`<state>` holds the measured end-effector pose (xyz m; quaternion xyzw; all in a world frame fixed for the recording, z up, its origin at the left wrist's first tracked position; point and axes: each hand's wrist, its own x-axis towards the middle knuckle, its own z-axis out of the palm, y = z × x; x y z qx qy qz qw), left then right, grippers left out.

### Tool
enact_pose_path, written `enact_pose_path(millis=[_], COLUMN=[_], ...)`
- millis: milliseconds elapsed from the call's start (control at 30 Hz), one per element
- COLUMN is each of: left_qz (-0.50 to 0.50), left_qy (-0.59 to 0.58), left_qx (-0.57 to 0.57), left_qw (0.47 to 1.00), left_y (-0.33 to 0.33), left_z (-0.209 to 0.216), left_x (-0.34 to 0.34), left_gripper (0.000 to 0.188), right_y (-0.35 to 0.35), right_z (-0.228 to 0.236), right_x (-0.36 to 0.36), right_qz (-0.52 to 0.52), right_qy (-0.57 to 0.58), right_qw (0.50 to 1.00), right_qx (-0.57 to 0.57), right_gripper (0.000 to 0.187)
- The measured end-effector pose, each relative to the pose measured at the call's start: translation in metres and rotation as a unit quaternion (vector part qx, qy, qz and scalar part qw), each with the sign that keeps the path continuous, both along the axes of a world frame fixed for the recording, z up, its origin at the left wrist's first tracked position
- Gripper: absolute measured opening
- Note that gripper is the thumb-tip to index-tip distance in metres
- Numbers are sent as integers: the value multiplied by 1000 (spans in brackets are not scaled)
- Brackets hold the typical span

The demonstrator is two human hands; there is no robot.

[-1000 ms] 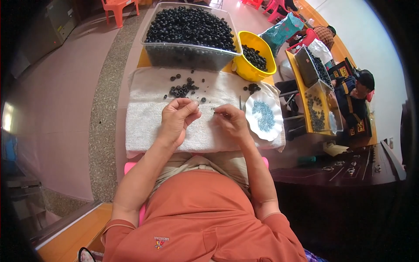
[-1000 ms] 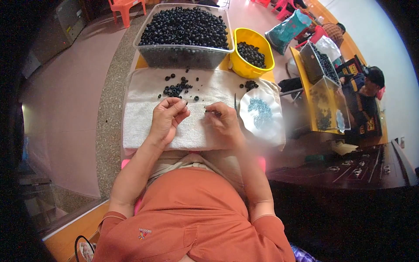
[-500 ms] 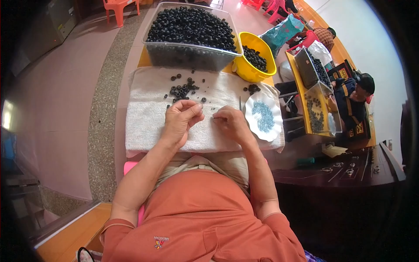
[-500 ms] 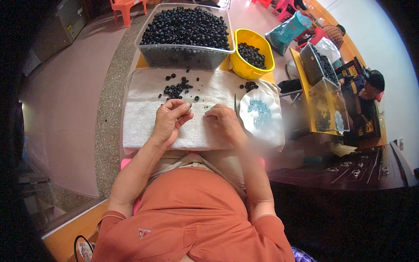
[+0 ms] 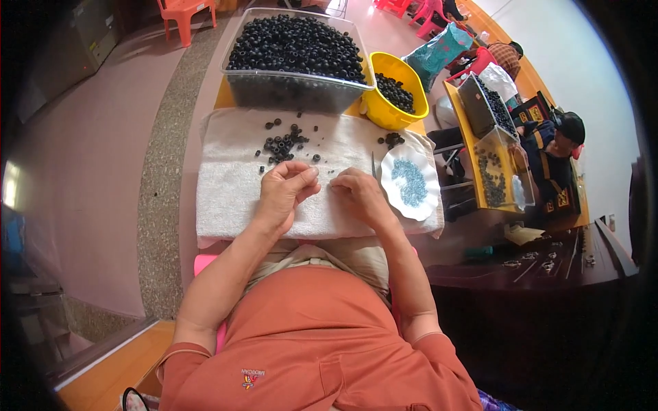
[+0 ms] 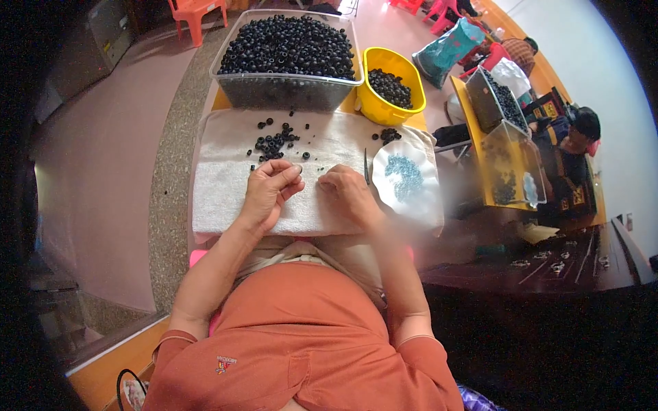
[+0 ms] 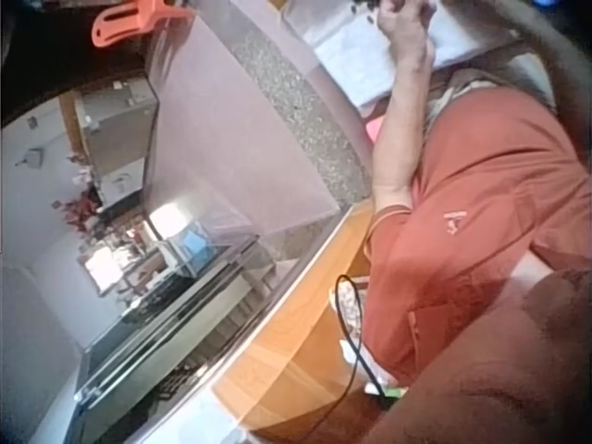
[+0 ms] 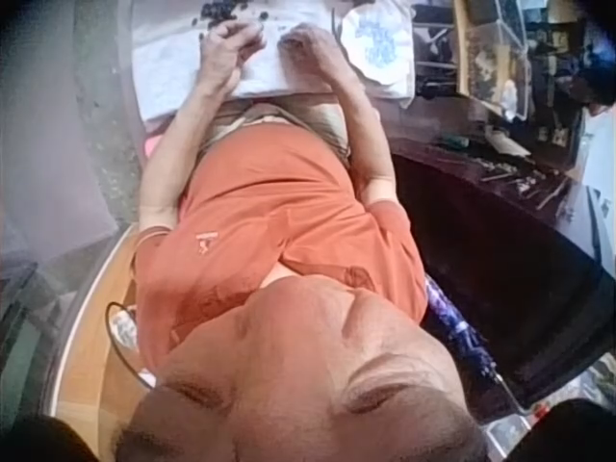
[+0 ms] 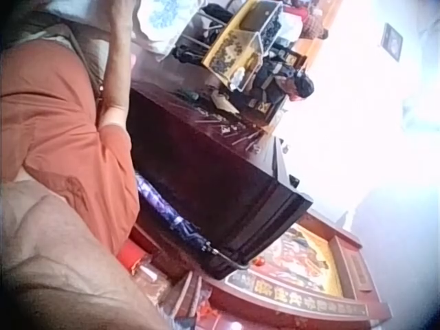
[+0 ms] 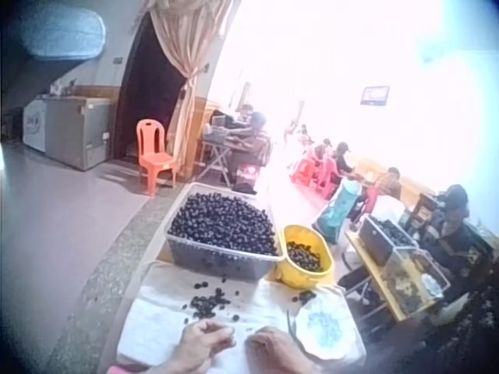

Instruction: Sorting small black parts by hand from a large container into a small bowl and onto a plate.

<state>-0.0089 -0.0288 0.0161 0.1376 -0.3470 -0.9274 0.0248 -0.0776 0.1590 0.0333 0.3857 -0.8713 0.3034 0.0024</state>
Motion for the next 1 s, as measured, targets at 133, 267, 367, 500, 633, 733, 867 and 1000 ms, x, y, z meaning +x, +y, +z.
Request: enact_pose_path(millis=[133,267,367,500,633,733,867,1000], left_qz=[-6,-10,-10,-7,-8,-10,-5,-8], left_qy=[2,1,1,0,-2,-4,-10,-13], left_qx=[-15,-28,-26,-26,-27,-28,-29,-31], left_qw=[1000,1000,1000,1000,1000,1000,1000,999], left_y=[2,3,4,4,4,5,5,5], left_z=[-2,0,0,1,0,0,0,0], left_x=[1,2,2,2,1,1,2,2], left_gripper=[11,11,11,10,10,10,11,12], right_y=[1,2,3,1,0,4,1,5], right_z=[0,-1,-4,-1,-2,-8,-5,-16], right_x=[2,1,0,3,3,-1,4,-1], right_qz=[1,4,-3,-23,-38,-11,20,28], right_qy=[-1,2,3,-17,-24,-5,64,73], right_qw=[1000,1000,1000,999,999,1000,997,997], right_qx=[-3,-7,-21,-18,-4,-3,37,5], right_gripper=[15,15,16,17,14,14,22,25])
